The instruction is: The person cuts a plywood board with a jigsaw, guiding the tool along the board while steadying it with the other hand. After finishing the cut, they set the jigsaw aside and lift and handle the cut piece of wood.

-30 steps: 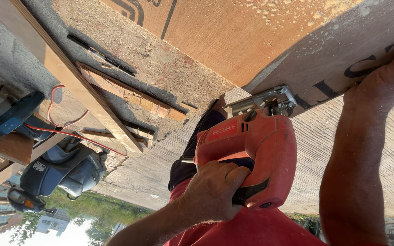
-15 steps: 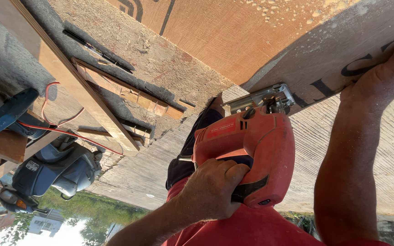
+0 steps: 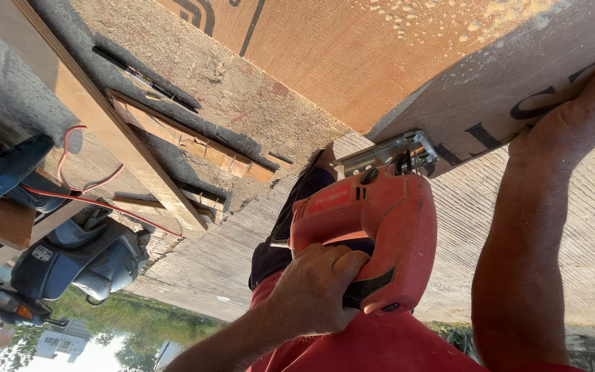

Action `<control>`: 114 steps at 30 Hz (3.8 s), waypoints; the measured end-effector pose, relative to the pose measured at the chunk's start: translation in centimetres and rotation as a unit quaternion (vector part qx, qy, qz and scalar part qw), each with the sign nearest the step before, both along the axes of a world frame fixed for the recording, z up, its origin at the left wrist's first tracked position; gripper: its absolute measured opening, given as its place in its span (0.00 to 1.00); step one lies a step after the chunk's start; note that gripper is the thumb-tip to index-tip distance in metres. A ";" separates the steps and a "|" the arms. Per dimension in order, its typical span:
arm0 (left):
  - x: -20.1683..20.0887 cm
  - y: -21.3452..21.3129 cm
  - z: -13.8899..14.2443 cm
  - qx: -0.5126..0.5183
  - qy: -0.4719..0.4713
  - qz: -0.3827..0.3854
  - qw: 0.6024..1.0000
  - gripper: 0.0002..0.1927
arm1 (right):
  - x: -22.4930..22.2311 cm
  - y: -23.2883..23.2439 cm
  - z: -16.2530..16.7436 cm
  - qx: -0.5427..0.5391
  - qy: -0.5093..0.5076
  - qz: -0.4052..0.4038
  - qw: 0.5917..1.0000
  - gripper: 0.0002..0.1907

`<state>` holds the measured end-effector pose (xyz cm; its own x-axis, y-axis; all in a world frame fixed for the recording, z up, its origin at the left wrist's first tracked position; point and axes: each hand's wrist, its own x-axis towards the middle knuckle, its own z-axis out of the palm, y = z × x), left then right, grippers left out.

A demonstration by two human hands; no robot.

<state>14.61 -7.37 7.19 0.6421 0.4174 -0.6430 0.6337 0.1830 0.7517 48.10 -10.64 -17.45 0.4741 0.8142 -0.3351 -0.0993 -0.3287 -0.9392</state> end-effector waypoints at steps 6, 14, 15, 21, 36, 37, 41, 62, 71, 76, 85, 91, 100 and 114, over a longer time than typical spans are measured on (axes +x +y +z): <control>0.3 -1.1 0.1 0.015 0.000 0.036 0.999 0.32 | 0.1 -0.2 0.0 0.002 0.014 0.007 1.000 0.34; 0.8 -1.6 0.1 0.002 -0.004 0.073 0.997 0.32 | 0.4 -0.7 0.1 -0.045 0.030 0.005 0.999 0.38; 0.9 -1.7 0.1 0.007 -0.004 0.081 0.997 0.32 | 0.4 -0.7 0.2 -0.051 0.028 0.020 0.998 0.39; 1.1 -2.1 0.1 -0.031 -0.015 0.094 0.995 0.31 | 0.5 -0.3 0.5 -0.052 0.066 0.036 0.996 0.41; 1.6 -2.2 0.0 -0.019 -0.022 0.123 0.992 0.31 | 1.4 -0.2 0.3 -0.068 0.062 0.041 0.995 0.41; 1.6 -2.2 0.0 -0.021 -0.021 0.119 0.992 0.32 | 1.4 -0.2 0.4 -0.067 0.058 0.049 0.995 0.41; 1.7 -2.1 0.0 -0.029 -0.021 0.114 0.993 0.33 | 1.4 -0.3 0.4 -0.063 0.048 0.066 0.995 0.42; 2.1 -2.2 -0.3 -0.029 -0.031 0.123 0.992 0.33 | 2.8 -1.4 -1.0 -0.020 0.032 0.046 0.998 0.32; 2.3 -1.8 -0.2 -0.030 -0.031 0.128 0.991 0.34 | 3.2 -1.7 -1.3 -0.013 0.054 0.017 0.998 0.29; 2.2 -1.6 -0.1 -0.032 -0.030 0.115 0.992 0.34 | 3.3 -1.8 -1.5 -0.022 0.056 0.003 0.998 0.29; 2.3 -1.3 -0.2 -0.031 -0.037 0.108 0.993 0.33 | 2.8 -1.2 -1.0 -0.019 0.045 0.012 0.999 0.30; 2.3 -0.9 -0.1 -0.032 -0.038 0.106 0.993 0.33 | 2.5 -0.9 -0.7 -0.009 0.038 0.020 0.999 0.32; 2.3 -0.7 -0.1 -0.015 -0.038 0.093 0.995 0.34 | 2.6 -1.2 -0.7 -0.014 0.035 0.012 0.999 0.29; 2.5 -0.3 -0.2 -0.031 -0.034 0.072 0.996 0.32 | 2.7 -1.3 -0.7 -0.013 0.005 0.018 1.000 0.30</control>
